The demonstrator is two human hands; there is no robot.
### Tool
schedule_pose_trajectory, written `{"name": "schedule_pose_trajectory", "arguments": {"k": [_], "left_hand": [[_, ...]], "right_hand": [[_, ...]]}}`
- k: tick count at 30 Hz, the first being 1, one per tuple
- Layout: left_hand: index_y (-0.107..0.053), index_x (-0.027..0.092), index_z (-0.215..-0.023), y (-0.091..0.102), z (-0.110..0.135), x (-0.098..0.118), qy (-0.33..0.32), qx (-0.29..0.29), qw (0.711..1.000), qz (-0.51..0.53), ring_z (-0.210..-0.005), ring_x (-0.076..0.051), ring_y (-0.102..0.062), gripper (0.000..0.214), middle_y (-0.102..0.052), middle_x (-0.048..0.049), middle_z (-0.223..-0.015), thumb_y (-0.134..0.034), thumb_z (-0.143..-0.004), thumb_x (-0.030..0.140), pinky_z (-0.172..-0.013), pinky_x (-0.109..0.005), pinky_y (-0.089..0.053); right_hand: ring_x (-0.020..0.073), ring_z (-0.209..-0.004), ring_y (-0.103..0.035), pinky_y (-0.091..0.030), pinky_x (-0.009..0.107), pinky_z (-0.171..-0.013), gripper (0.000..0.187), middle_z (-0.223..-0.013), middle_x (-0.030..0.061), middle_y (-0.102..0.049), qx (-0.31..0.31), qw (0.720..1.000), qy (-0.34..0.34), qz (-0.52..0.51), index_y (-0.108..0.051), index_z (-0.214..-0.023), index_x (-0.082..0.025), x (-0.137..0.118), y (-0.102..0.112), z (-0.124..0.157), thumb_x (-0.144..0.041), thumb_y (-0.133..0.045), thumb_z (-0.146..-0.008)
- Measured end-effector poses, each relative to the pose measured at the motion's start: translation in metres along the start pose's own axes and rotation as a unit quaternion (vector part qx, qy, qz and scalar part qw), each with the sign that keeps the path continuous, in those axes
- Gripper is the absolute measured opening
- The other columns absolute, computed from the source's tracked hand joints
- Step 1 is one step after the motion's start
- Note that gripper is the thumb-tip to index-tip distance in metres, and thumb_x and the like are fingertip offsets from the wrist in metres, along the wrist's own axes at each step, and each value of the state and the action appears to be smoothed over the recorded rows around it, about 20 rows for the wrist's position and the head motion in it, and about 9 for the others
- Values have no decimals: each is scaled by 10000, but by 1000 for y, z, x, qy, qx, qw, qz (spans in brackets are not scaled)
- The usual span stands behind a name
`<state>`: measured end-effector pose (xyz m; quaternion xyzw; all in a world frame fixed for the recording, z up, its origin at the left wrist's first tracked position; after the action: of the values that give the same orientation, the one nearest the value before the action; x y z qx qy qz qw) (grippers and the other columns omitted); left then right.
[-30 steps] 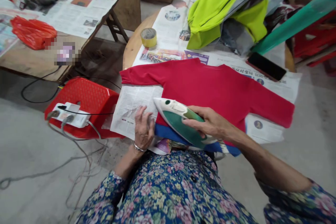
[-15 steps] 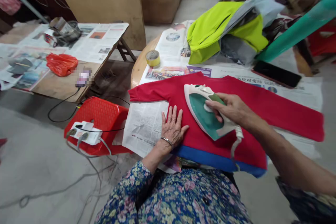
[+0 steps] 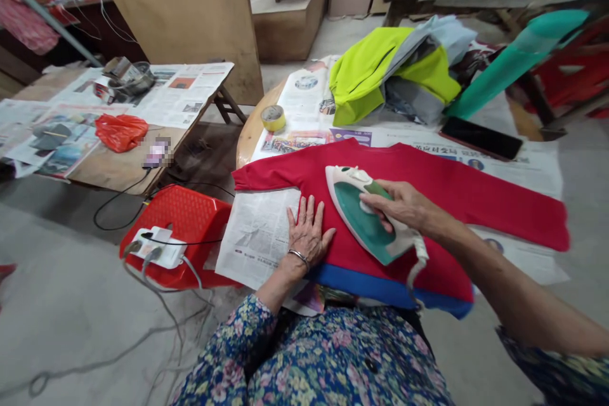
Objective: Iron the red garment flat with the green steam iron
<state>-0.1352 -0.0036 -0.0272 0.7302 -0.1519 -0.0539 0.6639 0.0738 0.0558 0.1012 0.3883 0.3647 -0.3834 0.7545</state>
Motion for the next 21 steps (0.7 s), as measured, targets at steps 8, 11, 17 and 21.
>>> {"name": "schedule_pose_trajectory", "arguments": {"k": [8,11,17,21], "left_hand": [[-416,202,-1722,1,2,2,2,-1,1000,9,-1686,-406,-305,729,-359,-215,-1794,-554,-1068,493,-1317,-749,-270],[-406,205,-1727,2,3,3,2,-2,1000,8,-1690,-403,-294,734,-356,-213,-1797,-552,-1069,496,-1321,-748,-262],[-411,214,-1726,0,0,1,4,-2,1000,24,-1689,-398,-300,738,-363,-202,-1794,-555,-1064,505,-1325,-743,-252],[-461,208,-1701,-2,-2,-1,11,11,999,33,-1680,-406,-319,705,-377,-203,-1785,-560,-1061,486,-1320,-762,-242]], "right_hand": [[115,-379,-484,-354,230,-389,468,-479,-36,-541,39,999,5,4,-538,-727,-241,2,6,-6,-610,-798,-851],[114,-360,-460,-349,230,-366,407,-459,-28,-536,103,995,3,6,-546,-725,-239,-12,14,-34,-516,-775,-916],[129,-376,-495,-381,239,-349,375,-508,-13,-549,128,992,1,-10,-571,-748,-233,-26,20,-66,-473,-760,-967],[118,-387,-503,-378,224,-346,366,-531,-32,-553,82,996,9,-30,-563,-781,-240,-17,14,-51,-464,-796,-952]]}}
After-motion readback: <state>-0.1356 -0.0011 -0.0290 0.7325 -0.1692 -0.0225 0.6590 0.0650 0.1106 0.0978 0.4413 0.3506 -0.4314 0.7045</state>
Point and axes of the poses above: each hand's wrist, its own z-axis away from the middle knuckle, its own y-axis out of the back of the hand, x = y × z, the point moved 3 cm from there along -z, towards the middle knuckle
